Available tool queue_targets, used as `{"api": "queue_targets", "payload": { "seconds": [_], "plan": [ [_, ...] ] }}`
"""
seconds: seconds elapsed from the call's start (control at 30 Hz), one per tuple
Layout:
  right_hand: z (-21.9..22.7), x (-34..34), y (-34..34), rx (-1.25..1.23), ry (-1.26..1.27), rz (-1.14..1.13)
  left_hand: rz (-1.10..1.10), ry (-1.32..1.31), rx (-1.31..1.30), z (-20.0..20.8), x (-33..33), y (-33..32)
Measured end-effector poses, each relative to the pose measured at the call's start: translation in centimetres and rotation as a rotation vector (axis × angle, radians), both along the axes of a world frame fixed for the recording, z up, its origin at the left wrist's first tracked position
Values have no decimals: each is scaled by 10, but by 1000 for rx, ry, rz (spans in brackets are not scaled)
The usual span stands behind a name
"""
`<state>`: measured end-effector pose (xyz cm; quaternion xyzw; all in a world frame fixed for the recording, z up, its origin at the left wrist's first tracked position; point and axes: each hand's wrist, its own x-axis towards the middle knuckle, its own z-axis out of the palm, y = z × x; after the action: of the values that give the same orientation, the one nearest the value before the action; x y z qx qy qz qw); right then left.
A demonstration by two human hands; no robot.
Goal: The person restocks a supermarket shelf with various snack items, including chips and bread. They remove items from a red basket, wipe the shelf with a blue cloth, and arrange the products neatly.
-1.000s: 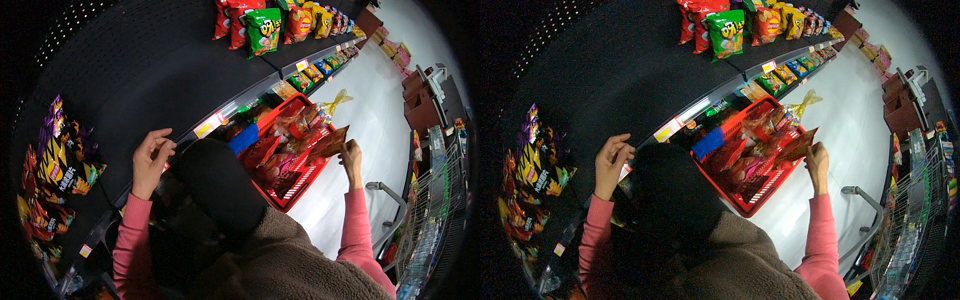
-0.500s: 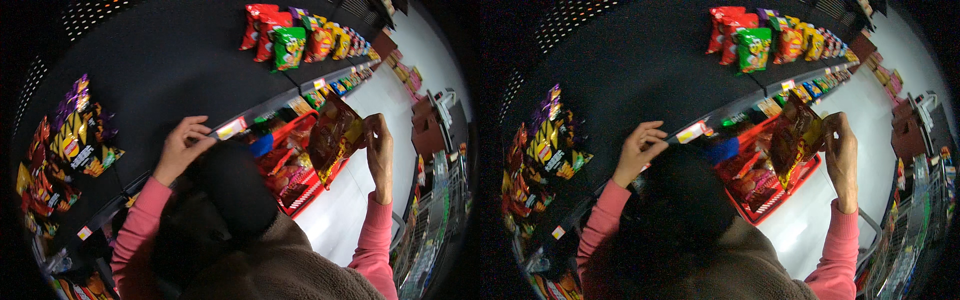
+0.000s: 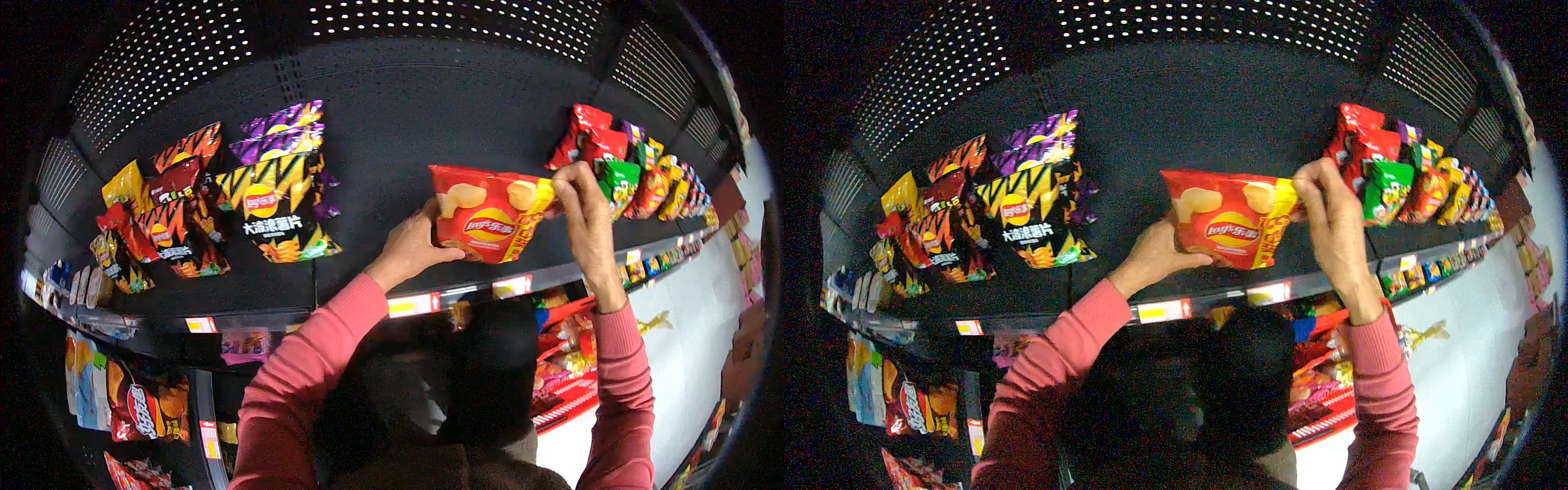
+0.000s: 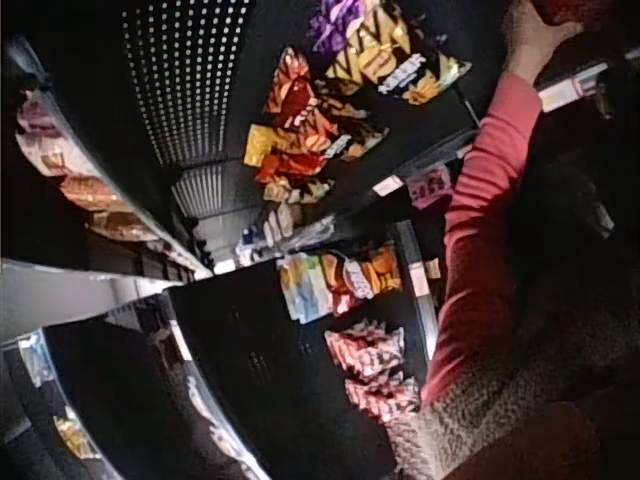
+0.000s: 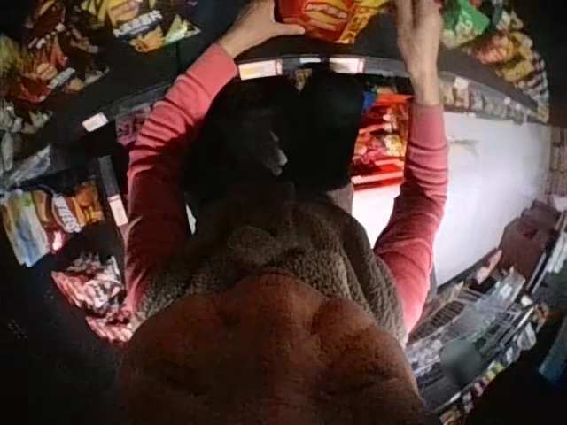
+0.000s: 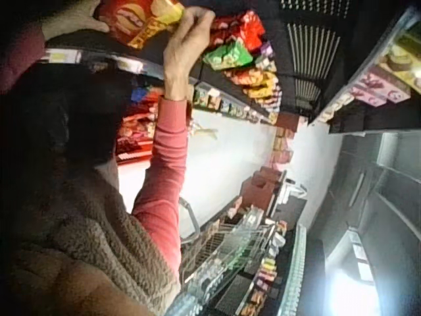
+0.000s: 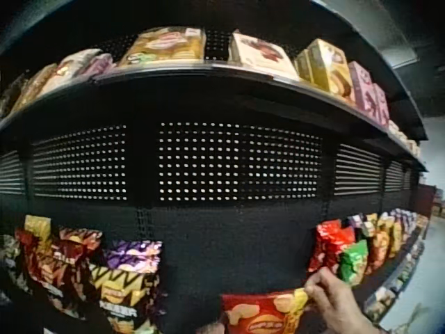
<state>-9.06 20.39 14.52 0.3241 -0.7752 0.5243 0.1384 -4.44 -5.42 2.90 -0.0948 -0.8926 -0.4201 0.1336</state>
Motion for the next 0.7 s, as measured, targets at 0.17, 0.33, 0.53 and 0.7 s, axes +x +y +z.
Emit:
{"api": "queue_targets", "payload": {
  "seconds": [0.17, 0.33, 0.53, 0.7],
  "plan": [
    [-19, -49, -57, -56, -22, 112, 12, -82, 278, -26, -20, -42],
    [-42, -92, -82, -224, -267, 181, 77, -74, 573, -45, -41, -67],
    [-89, -104, -87, -22, -578, 164, 117, -70, 570, -50, -43, -71],
    [-110, -100, -86, 304, -700, 352, 106, 1, 597, -44, -42, -70]
  ]
}}
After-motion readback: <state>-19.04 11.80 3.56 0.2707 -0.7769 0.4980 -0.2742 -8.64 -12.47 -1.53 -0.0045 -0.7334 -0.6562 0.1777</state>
